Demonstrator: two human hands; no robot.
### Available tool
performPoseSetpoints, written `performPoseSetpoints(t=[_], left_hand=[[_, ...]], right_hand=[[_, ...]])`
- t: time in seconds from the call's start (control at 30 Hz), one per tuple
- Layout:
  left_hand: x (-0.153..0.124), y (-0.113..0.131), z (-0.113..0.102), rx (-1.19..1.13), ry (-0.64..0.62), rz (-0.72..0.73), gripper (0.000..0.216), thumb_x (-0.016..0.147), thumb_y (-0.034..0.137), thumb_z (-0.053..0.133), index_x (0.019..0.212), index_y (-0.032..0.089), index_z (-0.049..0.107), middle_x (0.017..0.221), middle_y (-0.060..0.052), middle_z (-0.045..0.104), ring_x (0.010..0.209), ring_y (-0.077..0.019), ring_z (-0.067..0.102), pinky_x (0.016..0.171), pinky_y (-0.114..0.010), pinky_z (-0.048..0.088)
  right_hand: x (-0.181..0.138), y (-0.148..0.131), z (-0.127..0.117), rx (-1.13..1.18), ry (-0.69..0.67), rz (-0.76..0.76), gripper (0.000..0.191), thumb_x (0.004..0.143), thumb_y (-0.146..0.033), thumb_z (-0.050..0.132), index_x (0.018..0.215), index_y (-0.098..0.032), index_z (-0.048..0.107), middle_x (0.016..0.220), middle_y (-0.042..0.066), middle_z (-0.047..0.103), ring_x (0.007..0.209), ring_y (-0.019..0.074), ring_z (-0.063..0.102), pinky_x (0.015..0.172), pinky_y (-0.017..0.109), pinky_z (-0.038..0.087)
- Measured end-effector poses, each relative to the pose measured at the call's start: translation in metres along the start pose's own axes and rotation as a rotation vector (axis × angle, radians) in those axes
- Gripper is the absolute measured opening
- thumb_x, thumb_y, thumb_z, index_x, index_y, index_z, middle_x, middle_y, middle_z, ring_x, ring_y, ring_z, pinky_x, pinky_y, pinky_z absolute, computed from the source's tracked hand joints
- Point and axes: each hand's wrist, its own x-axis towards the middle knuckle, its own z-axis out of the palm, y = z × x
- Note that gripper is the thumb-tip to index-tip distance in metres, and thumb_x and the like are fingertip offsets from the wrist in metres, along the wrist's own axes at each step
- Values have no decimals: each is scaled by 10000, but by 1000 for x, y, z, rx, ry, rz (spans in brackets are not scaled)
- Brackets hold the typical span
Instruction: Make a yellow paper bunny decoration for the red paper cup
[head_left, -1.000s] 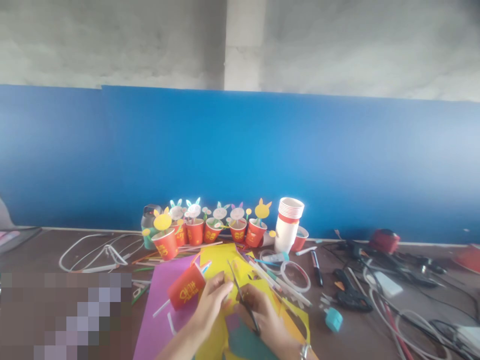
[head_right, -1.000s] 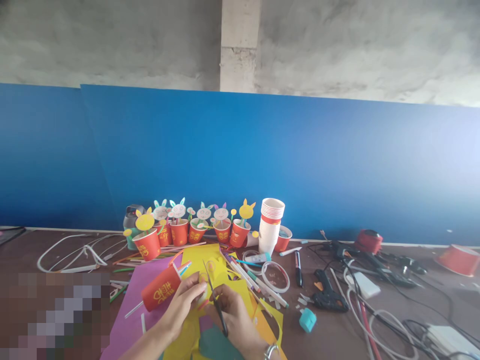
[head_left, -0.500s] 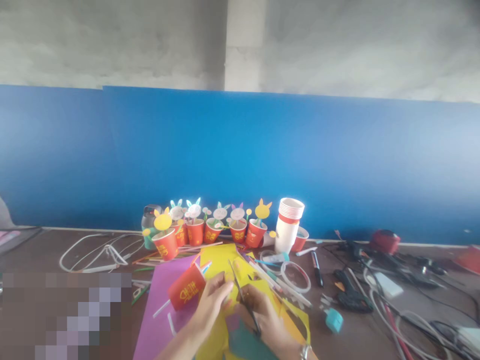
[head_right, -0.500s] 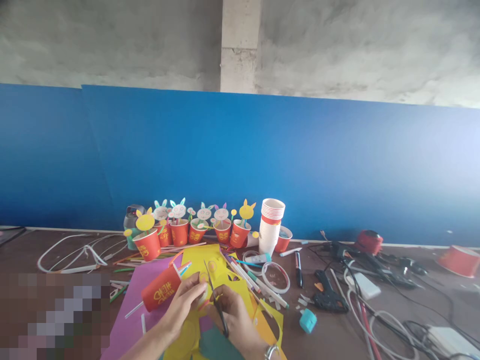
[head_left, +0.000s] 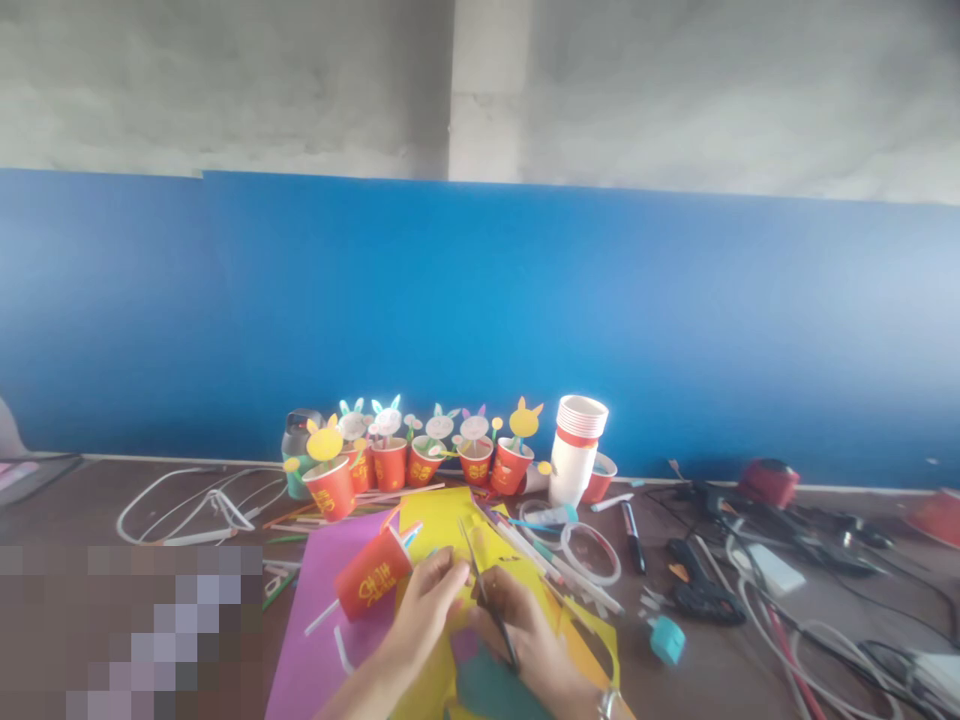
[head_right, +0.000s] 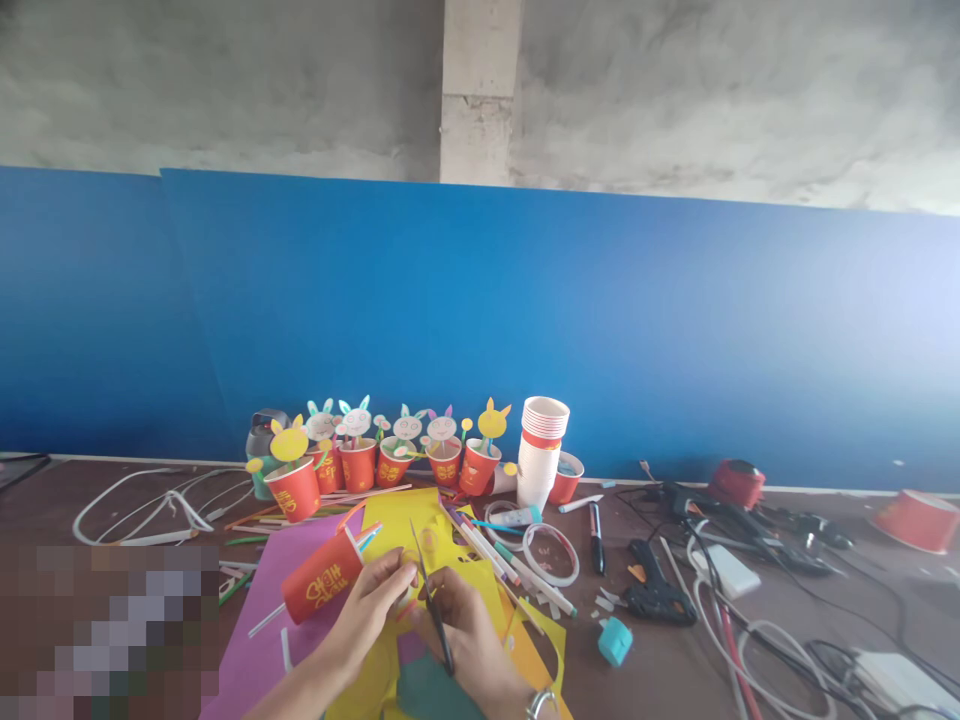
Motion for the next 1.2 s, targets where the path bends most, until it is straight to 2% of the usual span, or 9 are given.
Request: performPoseSetpoints(t=[0.27,0.43,0.73,0.93,1.07,1.2], left_hand=[[1,-1,-3,-25,-31,-27,322,787,445,586,640,183,472,653,34,434,642,-123,393,595,-221,326],[2,0,-6,-4,-45,16,330,791,439,579,617,181,470,601,49,370,592,-110,338,564,-228,285],[4,0,-9,-44,-68,-30,394,763,513,619,607,187,462,560,67,327,541,-98,300,522,-226,252],[0,-1,3,-82,-12,-72,391,748,563,640,705,189,533,656,45,447,622,-114,406,586,-211,335],[-3,-2,8,-115,20,-68,376,776,549,617,711,196,507,668,46,444,648,-117,415,603,-204,348],[-4,2,7,-135,3,-82,376,753,519,645,670,195,471,669,43,428,663,-122,404,597,-205,347]], right_hand=[[0,2,-2,-15,5,17,291,719,-354,735,729,-220,477,587,-76,383,533,96,302,497,227,238],[0,6,-4,-12,6,33,284,713,-359,733,755,-220,489,574,-83,375,506,86,283,485,225,233],[1,12,-5,18,20,54,321,686,-373,753,757,-222,479,546,-92,376,478,76,286,450,216,217],[2,9,-2,5,34,45,310,726,-388,713,719,-235,444,470,-120,314,392,60,229,397,209,187],[1,5,0,-25,34,32,315,723,-413,705,704,-234,447,492,-105,337,407,67,262,408,212,220],[0,2,1,-52,57,65,344,665,-480,730,735,-231,504,603,-51,431,502,107,372,473,245,329]])
